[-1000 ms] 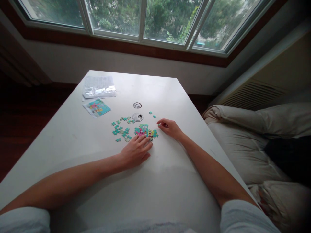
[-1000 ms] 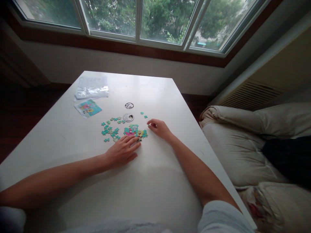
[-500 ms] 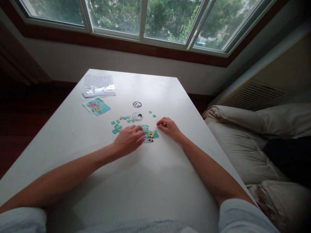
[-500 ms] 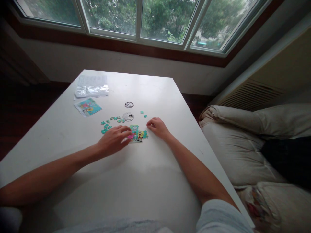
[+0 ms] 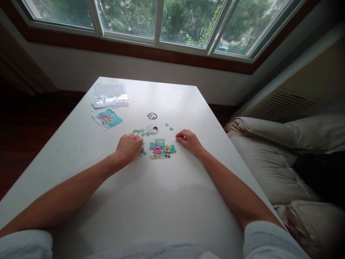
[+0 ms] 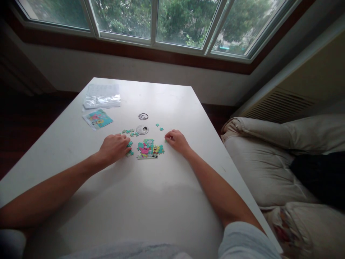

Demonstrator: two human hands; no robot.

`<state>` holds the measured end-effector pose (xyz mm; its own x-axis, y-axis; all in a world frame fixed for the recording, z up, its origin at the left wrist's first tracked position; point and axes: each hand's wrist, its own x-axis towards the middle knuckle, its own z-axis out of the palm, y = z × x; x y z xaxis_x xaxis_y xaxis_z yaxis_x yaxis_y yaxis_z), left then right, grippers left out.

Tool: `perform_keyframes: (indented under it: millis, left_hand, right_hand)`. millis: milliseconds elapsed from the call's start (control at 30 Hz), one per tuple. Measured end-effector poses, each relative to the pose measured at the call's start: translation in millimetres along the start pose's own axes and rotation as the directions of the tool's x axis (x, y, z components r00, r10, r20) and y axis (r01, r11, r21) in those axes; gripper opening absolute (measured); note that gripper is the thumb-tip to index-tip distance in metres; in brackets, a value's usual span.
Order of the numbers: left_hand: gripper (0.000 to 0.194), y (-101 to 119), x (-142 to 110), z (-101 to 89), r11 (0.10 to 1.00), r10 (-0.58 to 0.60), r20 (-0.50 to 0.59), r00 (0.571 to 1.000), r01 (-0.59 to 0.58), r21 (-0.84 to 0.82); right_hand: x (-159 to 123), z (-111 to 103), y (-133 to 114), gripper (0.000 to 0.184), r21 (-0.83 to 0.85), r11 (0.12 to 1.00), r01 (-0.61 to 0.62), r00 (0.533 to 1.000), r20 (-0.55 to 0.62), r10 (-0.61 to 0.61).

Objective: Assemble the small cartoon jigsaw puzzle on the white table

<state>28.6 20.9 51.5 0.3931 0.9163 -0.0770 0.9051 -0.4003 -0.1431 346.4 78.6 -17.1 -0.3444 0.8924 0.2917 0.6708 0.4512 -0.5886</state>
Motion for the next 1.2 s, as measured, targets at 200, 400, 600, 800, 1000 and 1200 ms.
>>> perform_keyframes:
  millis: [200,400,600,800,1000,1200]
  left_hand:
    - [0.014,1,2,1.5,0.995,0.087,-0.004,0.996,-0.087,-0.043]
    - [0.019,-8,6,6.2,0.983,0.102,-0.002,0.995,-0.101,-0.156]
    - [0.020,-10,9,10.8,0.966,0.143,-0.016,0.990,-0.143,-0.214]
    - [0.025,-19,8,4.8,0.970,0.136,-0.008,0.991,-0.135,-0.200]
    - [0.021,-25,7,1.0,0.979,0.108,0.013,0.994,-0.104,-0.173]
    - [0.020,-13,5,3.8,0.991,0.105,-0.019,0.994,-0.106,-0.087]
  right_hand:
    - [0,-1,0,0.006,0.006,1.000,0.005,1.000,0.007,-0.005]
    - [-1,-2,-1,0.007,0.004,1.000,0.004,1.000,0.005,-0.004]
    - [-1,-1,0,0.008,0.007,1.000,0.010,1.000,0.002,-0.010]
    - [-2,-2,-1,0.009,0.007,1.000,0.005,1.000,0.011,-0.005]
    - [-2,-2,-1,0.010,0.003,1.000,0.010,1.000,0.012,-0.010]
    - [-2,-2,0,0.009,-0.001,1.000,0.021,1.000,0.011,-0.021]
